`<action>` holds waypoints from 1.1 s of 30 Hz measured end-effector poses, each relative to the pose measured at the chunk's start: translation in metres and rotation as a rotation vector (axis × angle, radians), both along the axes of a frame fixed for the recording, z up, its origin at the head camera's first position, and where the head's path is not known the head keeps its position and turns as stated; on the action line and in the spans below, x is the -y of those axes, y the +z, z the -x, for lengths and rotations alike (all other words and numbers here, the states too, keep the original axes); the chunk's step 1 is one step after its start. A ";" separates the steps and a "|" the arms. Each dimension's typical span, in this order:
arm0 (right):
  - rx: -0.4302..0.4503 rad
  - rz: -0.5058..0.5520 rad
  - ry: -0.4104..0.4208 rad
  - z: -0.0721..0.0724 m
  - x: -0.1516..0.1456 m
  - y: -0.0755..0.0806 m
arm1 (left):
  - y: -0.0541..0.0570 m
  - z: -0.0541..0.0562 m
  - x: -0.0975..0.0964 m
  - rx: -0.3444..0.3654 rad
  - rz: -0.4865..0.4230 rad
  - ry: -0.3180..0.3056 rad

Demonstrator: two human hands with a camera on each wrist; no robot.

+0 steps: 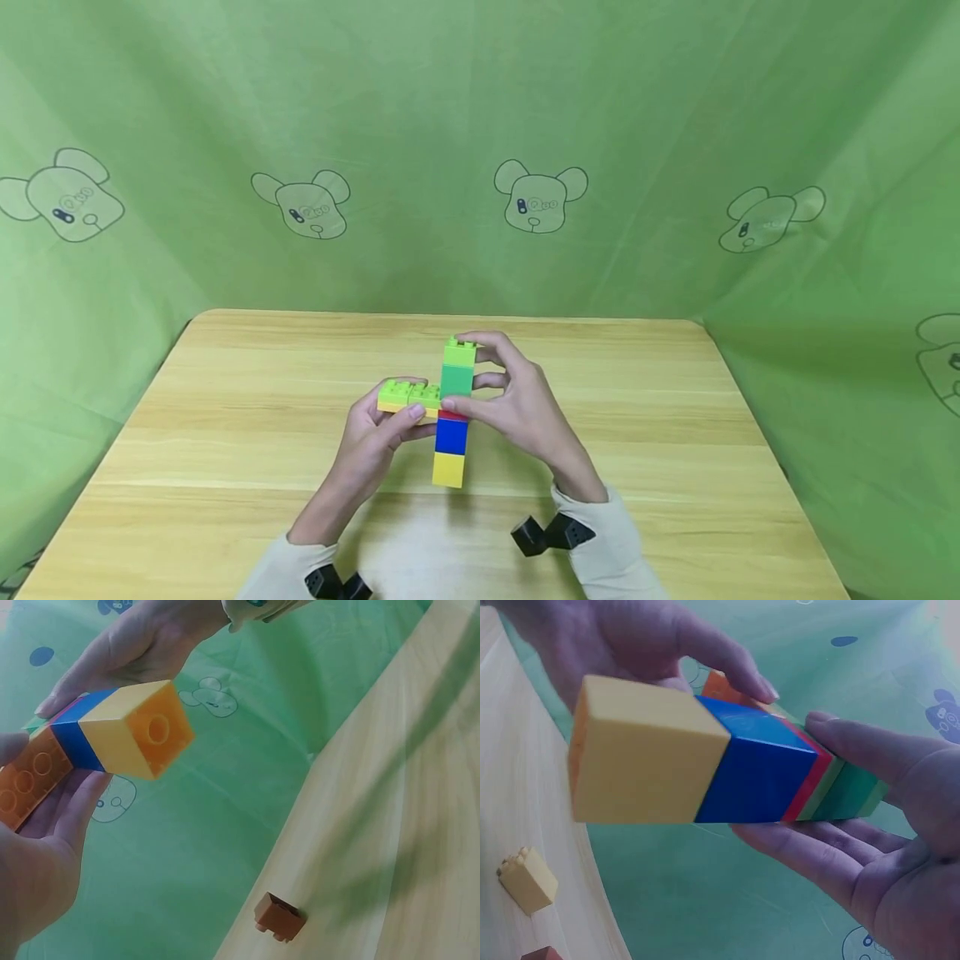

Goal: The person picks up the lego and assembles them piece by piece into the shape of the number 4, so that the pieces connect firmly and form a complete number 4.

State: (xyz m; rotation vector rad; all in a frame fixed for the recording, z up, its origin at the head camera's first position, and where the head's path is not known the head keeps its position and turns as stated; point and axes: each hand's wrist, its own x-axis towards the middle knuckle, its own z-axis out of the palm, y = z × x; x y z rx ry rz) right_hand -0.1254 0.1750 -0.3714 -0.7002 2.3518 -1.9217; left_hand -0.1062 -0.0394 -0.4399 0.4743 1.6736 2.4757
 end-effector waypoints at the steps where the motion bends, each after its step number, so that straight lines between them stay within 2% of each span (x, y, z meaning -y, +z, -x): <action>1: -0.002 -0.005 -0.004 0.000 0.000 0.000 | 0.000 0.000 0.000 0.002 0.000 0.000; 8: 0.025 -0.017 -0.002 -0.003 0.000 0.001 | 0.003 0.001 0.000 -0.009 0.004 0.009; 11: 0.045 -0.047 0.039 -0.006 0.001 0.001 | 0.004 0.002 0.000 -0.017 -0.012 0.016; 16: 0.028 -0.116 0.110 -0.011 0.003 -0.001 | 0.004 0.003 0.001 -0.025 -0.026 0.026; 22: -0.006 -0.104 0.060 -0.012 0.004 -0.002 | 0.006 0.002 0.002 -0.034 -0.010 0.010; 33: -0.016 -0.106 0.001 -0.013 0.005 -0.001 | 0.010 0.002 0.003 -0.038 -0.010 -0.017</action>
